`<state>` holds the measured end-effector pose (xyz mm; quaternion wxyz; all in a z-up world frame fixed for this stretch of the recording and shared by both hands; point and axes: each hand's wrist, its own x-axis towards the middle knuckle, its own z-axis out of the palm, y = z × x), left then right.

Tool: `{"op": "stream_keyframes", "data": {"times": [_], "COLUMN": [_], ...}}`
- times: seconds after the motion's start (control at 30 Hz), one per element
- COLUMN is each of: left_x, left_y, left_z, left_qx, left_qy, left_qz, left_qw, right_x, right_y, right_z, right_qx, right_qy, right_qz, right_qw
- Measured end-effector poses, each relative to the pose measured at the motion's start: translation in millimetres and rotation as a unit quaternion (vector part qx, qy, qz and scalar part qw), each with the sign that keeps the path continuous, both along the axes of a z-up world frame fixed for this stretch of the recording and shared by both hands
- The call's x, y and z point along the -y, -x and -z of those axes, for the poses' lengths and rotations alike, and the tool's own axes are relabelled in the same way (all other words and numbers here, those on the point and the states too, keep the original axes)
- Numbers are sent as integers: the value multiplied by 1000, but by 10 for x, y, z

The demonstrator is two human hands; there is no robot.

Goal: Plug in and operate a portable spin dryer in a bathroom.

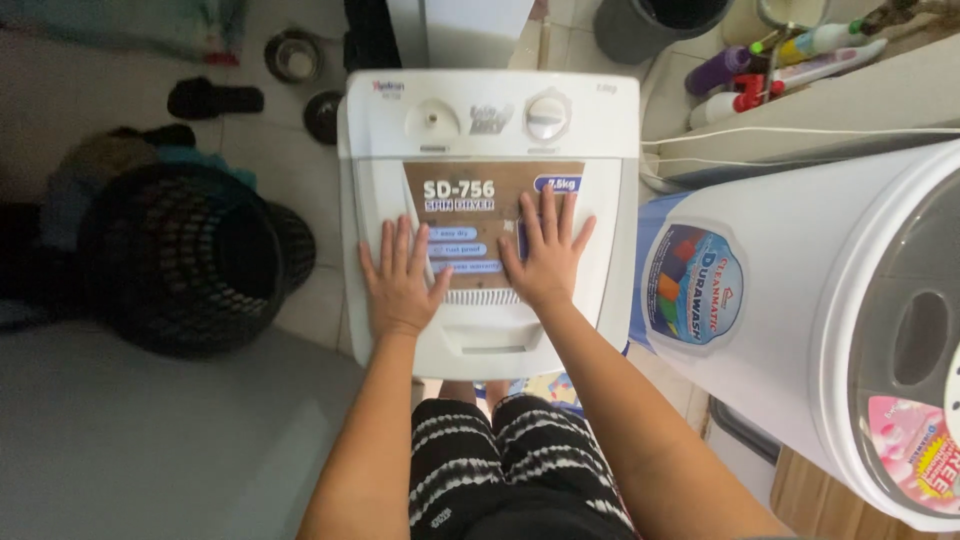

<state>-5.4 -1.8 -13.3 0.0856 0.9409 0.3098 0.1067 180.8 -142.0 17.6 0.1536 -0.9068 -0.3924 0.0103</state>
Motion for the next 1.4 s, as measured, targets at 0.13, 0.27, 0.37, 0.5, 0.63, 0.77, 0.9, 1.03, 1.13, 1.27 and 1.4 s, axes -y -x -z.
{"op": "stream_keyframes", "data": {"times": [0.13,0.27,0.37,0.5,0.63,0.77,0.9,1.03,1.13,1.27,1.4], "left_x": [15,40,53,6,-380,-1138,-1867,-1849,-1751,-1854,-1935], "left_y": [-22,-3,14,101,473,1167,1965,2168,2088,2216,2349], "left_z": [-36,-17,-7,6,233,909,2496,3125,2830,3101,3261], "left_qx": [-12,55,85,124,207,425,556,604,670,710,738], "left_qy": [24,23,22,1,152,267,554,673,641,649,569], "left_qz": [-13,-23,-32,-90,-271,-445,-531,-423,-324,-248,-340], "left_qw": [1000,998,996,988,928,742,319,67,185,110,132], "right_x": [46,43,39,25,60,64,55,67,80,73,88], "right_y": [-34,-41,-34,-60,-54,-19,1,-5,-2,-10,-9], "right_z": [64,66,28,17,68,44,8,33,47,58,57], "right_qx": [-5,-21,-16,-12,-2,-5,-7,-10,-7,-7,-7], "right_qy": [-16,-12,-10,-5,-21,-26,-34,-33,-36,-41,-44], "right_qz": [-17,-7,-8,-13,-23,-22,-19,-8,-9,-16,-18], "right_qw": [1000,1000,1000,1000,1000,999,999,999,999,999,999]}}
